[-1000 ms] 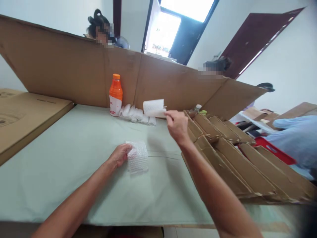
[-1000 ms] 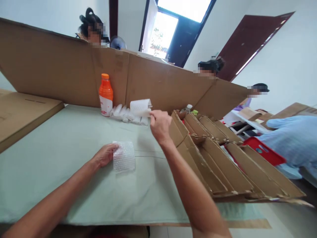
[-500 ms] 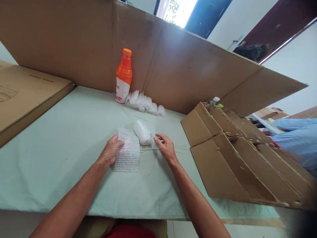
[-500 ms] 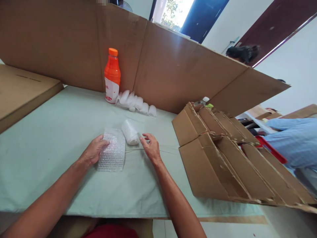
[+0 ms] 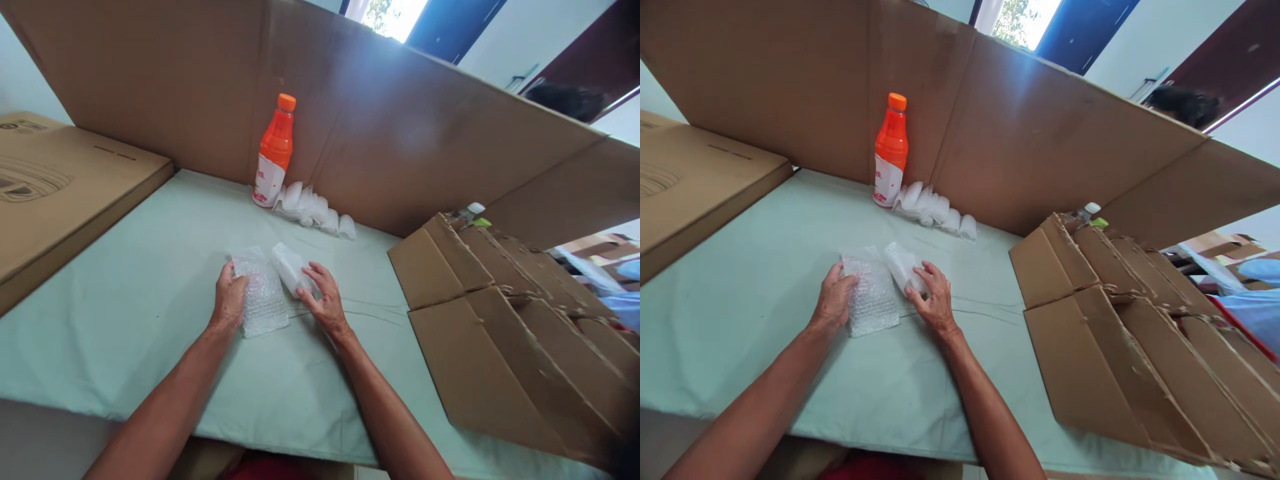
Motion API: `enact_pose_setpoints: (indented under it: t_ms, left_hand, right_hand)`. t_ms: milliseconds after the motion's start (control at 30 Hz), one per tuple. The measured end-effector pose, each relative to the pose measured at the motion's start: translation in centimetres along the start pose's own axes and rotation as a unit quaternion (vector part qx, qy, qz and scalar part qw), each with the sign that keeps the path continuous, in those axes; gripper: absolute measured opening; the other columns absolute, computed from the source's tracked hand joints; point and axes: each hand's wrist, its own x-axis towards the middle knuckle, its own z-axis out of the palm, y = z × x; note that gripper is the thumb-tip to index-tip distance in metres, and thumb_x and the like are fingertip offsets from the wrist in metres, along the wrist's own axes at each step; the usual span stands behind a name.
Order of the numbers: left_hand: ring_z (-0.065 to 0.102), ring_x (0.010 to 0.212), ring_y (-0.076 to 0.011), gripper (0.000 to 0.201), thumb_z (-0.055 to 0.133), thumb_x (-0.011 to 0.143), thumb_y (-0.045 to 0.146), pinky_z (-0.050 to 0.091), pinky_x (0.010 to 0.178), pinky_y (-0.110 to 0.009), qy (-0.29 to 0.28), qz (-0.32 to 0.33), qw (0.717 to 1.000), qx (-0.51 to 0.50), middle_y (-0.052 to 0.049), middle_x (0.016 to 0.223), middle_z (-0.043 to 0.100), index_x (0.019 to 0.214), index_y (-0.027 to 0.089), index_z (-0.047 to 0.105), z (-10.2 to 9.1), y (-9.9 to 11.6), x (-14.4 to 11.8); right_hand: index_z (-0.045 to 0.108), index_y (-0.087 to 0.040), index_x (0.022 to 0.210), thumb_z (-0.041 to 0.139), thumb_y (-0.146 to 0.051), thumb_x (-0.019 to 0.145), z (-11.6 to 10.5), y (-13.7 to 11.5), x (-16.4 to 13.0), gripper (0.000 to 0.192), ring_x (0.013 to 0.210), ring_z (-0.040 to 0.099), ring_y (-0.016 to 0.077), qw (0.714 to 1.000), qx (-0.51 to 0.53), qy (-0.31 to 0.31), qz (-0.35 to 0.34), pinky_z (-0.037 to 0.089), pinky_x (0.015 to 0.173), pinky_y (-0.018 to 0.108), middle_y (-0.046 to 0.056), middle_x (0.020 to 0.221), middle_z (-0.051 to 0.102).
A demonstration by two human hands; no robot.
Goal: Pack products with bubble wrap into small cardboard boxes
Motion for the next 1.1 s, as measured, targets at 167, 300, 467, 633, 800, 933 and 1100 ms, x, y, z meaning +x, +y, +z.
enact_pose_setpoints:
  t_ms: [167,300,467,633,800,933,1100]
  left_hand:
    - [0.054,0.055,-0.0118,0.068,0.057,0.050,0.020,0.041,0.057,-0.023,0.043,0.007,0.999,0.007,0.005,0.069,0.061,0.117,0.019,0.060,-0.5,0.1,0.7]
    - [0.055,0.059,-0.0121,0.069,0.056,0.050,0.019,0.042,0.059,-0.023,0.060,0.014,0.998,0.007,0.003,0.074,0.062,0.119,0.019,0.060,-0.7,0.3,1.0]
    - [0.054,0.057,-0.0117,0.072,0.058,0.052,0.020,0.042,0.057,-0.023,0.066,0.010,0.998,0.008,0.003,0.073,0.063,0.125,0.018,0.058,-0.7,0.4,0.9]
    - [0.060,0.069,-0.0144,0.069,0.069,0.056,0.027,0.046,0.064,-0.025,0.064,0.020,0.998,-0.003,0.001,0.083,0.065,0.123,0.018,0.057,-0.5,0.5,0.9]
    - [0.060,0.075,-0.0152,0.068,0.075,0.056,0.033,0.047,0.065,-0.026,0.059,0.027,0.998,-0.004,-0.001,0.093,0.065,0.120,0.019,0.058,-0.5,0.5,0.9]
    - [0.061,0.078,-0.0159,0.073,0.076,0.057,0.031,0.048,0.065,-0.025,0.059,0.029,0.998,-0.003,-0.003,0.097,0.065,0.126,0.019,0.055,-0.5,0.3,1.1]
    - [0.064,0.082,-0.0160,0.070,0.077,0.061,0.030,0.050,0.071,-0.025,0.045,0.045,0.998,-0.003,-0.004,0.101,0.067,0.127,0.019,0.056,-0.8,-0.3,1.5]
  right_hand:
    - [0.073,-0.028,0.117,0.061,-0.036,0.093,-0.3,-1.2,-0.5,0.028,0.133,0.053,0.0279,0.998,0.031,0.031,-0.046,0.039,0.112,0.049,0.008,0.143,0.058]
    - [0.066,-0.025,0.128,0.061,-0.035,0.091,0.3,0.1,-0.8,0.038,0.136,0.051,0.0275,0.997,0.061,0.049,-0.004,0.038,0.115,0.050,0.011,0.143,0.058]
    - [0.053,-0.019,0.142,0.068,-0.041,0.083,1.4,1.7,-1.5,0.064,0.138,0.048,0.0317,0.998,0.018,0.044,0.040,0.038,0.114,0.054,0.017,0.147,0.053]
    - [0.053,-0.019,0.140,0.061,-0.047,0.087,1.3,2.1,-1.5,0.061,0.125,0.057,0.0298,0.990,0.043,0.078,0.107,0.047,0.105,0.050,0.015,0.142,0.057]
    - [0.055,-0.017,0.138,0.057,-0.052,0.089,0.6,2.7,-1.5,0.060,0.101,0.065,0.0251,0.978,0.060,0.108,0.166,0.051,0.093,0.044,0.015,0.129,0.066]
    - [0.062,-0.017,0.128,0.062,-0.046,0.081,0.8,3.4,-1.6,0.055,0.101,0.063,0.0284,0.980,-0.006,0.105,0.168,0.047,0.097,0.048,0.013,0.112,0.072]
    - [0.068,-0.019,0.116,0.058,-0.037,0.081,1.1,3.7,-1.8,0.041,0.101,0.062,0.0295,0.983,-0.041,0.097,0.153,0.045,0.098,0.049,0.012,0.111,0.073]
